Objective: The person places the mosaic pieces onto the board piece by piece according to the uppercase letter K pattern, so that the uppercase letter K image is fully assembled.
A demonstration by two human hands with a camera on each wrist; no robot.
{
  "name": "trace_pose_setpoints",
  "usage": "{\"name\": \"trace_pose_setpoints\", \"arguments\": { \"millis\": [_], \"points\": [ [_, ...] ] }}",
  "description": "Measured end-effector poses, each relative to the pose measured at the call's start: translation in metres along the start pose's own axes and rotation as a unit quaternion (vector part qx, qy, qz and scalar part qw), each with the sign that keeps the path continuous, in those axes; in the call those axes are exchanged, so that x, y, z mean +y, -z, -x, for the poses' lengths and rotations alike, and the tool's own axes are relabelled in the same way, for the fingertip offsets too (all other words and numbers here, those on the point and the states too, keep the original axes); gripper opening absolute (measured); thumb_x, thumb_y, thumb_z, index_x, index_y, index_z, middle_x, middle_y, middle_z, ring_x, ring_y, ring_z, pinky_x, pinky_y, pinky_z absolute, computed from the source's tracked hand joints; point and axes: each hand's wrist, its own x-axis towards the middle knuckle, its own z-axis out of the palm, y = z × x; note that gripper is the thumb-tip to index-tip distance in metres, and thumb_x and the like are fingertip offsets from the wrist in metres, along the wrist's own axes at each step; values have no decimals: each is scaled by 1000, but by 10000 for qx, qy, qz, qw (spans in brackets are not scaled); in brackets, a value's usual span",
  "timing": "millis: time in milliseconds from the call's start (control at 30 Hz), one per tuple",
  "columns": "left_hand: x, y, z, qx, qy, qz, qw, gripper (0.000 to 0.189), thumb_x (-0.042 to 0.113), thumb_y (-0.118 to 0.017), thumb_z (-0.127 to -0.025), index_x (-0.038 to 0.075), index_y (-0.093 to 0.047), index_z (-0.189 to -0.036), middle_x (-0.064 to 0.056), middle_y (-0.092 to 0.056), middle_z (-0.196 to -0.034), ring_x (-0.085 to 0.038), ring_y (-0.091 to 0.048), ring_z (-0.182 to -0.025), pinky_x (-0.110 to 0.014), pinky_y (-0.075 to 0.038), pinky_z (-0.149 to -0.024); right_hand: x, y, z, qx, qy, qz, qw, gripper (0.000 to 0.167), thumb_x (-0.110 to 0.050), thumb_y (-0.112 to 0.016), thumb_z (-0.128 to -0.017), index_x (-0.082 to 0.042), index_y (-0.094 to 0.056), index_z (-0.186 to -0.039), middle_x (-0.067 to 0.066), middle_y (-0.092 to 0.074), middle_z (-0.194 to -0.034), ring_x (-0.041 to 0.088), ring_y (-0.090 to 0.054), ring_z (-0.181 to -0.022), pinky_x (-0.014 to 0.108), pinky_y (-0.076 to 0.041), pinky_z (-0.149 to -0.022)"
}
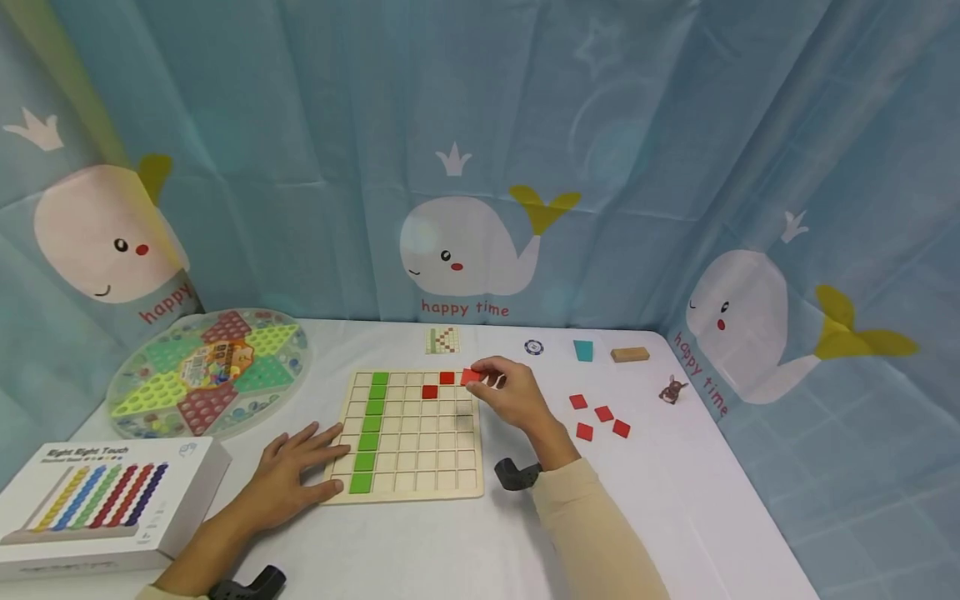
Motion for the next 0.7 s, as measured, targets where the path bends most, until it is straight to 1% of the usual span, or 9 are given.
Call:
{"name": "trace_pose_setpoints", "arguments": {
  "millis": [100, 267, 400, 500, 600, 700],
  "points": [
    [0, 0, 0, 4, 6, 8, 10000, 50, 42, -75, -80, 16, -69, -122, -6, -46, -145, -41, -27, -137, -64, -7, -104, -5, -17, -9, -171, 81, -69, 9998, 23, -17, -76, -86, -8, -70, -106, -3, -64, -88, 18, -54, -77, 35, -49, -69],
    [0, 1, 0, 9, -22, 40, 10000, 51, 42, -75, -80, 15, -69, -122, -7, -47, -145, -42, -27, -137, -64, -7, -104, -9, -44, -18, -442, -154, -64, 9989, 21, -17, -75, -86, -9, -70, -105, -3, -62, -85, 17, -54, -74, 31, -48, -63],
    [-1, 1, 1, 6, -23, 18, 10000, 51, 42, -75, -80, 15, -69, -122, -7, -47, -145, -42, -27, -137, -65, -8, -104, -7, -62, -25, -682, -355, -46, 9970, 22, -18, -74, -87, -9, -70, -106, -4, -62, -85, 16, -54, -75, 29, -46, -62],
    [-2, 1, 1, 20, -52, -12, 10000, 51, 42, -76, -80, 15, -69, -122, -6, -47, -144, -42, -28, -136, -64, -8, -104, -4, -73, -28, -859, -430, -65, 9954, 22, -19, -74, -87, -9, -70, -106, -4, -62, -85, 15, -54, -75, 28, -46, -62],
    [-2, 0, 1, 92, -139, 8, 9999, 50, 41, -76, -79, 15, -69, -121, -7, -48, -144, -42, -29, -136, -65, -9, -103, -2, -81, -30, -1032, -516, -164, 9932, 20, -17, -73, -87, -8, -70, -105, -3, -61, -82, 15, -54, -73, 27, -46, -62],
    [-3, -1, 2, 135, -209, 11, 9997, 50, 41, -76, -79, 15, -69, -121, -8, -48, -143, -43, -30, -135, -65, -9, -103, -1, -87, -30, -1214, -730, -132, 9898, 18, -15, -72, -87, -9, -70, -104, -3, -61, -81, 14, -55, -74, 27, -47, -65]
  ]
}}
